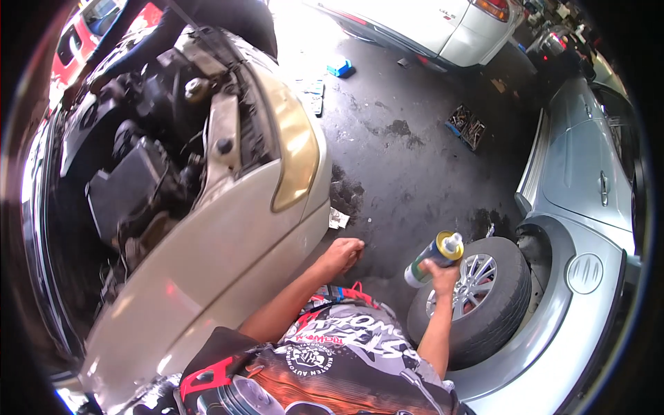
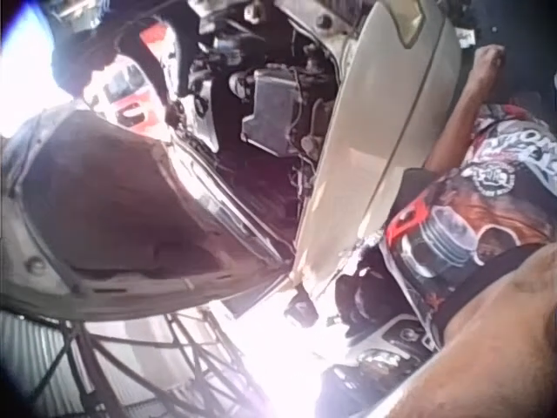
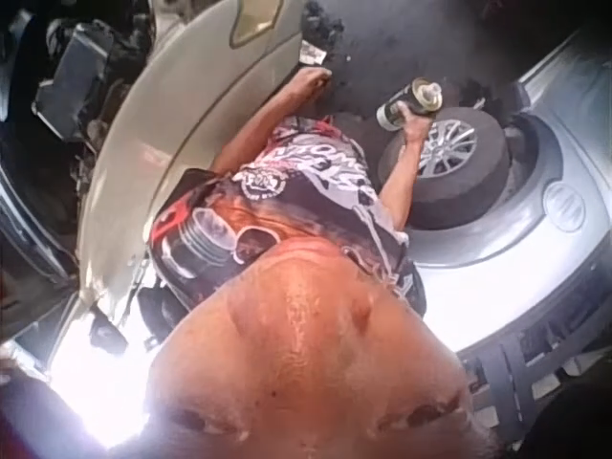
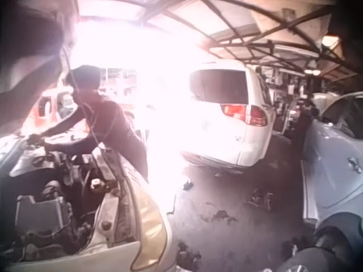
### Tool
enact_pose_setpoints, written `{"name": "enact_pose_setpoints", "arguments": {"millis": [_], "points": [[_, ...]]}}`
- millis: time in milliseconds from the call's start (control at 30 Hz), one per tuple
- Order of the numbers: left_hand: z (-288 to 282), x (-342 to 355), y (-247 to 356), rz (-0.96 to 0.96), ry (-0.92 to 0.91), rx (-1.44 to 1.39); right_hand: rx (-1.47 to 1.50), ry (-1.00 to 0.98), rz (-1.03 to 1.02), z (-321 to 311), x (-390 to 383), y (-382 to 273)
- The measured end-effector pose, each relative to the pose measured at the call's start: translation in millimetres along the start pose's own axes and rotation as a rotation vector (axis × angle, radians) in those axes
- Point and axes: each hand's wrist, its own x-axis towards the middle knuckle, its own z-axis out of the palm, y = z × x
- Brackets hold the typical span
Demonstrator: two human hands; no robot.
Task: Selecting, cleaning, and inspecting small o-rings or gaskets in an auto shop environment.
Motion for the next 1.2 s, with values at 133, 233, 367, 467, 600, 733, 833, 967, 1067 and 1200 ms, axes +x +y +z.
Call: {"name": "enact_pose_setpoints", "arguments": {"millis": [133, 233, 367, 467, 600, 733, 833, 967, 1067, 1200], "points": [[5.9, 69.7, 60.9, -0.039, -0.049, -0.118, 0.024, 0.045, -0.087, 5.0, 90.1, -11.7], [7.5, 129.7, 103.9, 0.018, -0.086, -0.297, -0.084, -0.058, 0.025, 16.5, 175.5, -16.3], [-4.0, 229.8, 142.1, 0.101, 0.029, -0.343, -0.058, -0.218, 0.041, 43.6, 298.8, -10.0], [-31.9, 313.1, 167.7, -0.016, 0.145, -0.435, -0.039, -0.277, -0.001, 89.0, 396.4, -29.4], [-59.1, 361.7, 229.7, 0.025, 0.329, -0.461, -0.301, -0.425, -0.117, 143.2, 517.6, -72.1], [-97.9, 385.9, 268.4, 0.075, 0.507, -0.514, -0.212, -0.549, -0.214, 213.1, 622.9, -115.6], [-130.0, 414.5, 287.8, 0.128, 0.577, -0.583, -0.184, -0.633, -0.189, 271.1, 686.3, -131.0], [-173.0, 465.9, 322.5, 0.084, 0.634, -0.601, -0.171, -0.704, -0.172, 341.3, 739.7, -135.8], [-216.7, 513.5, 362.2, 0.003, 0.733, -0.599, -0.197, -0.721, -0.144, 402.4, 779.5, -145.2], [-284.3, 551.4, 431.0, 0.082, 0.743, -0.597, -0.174, -0.793, -0.145, 467.0, 831.3, -185.6]]}}
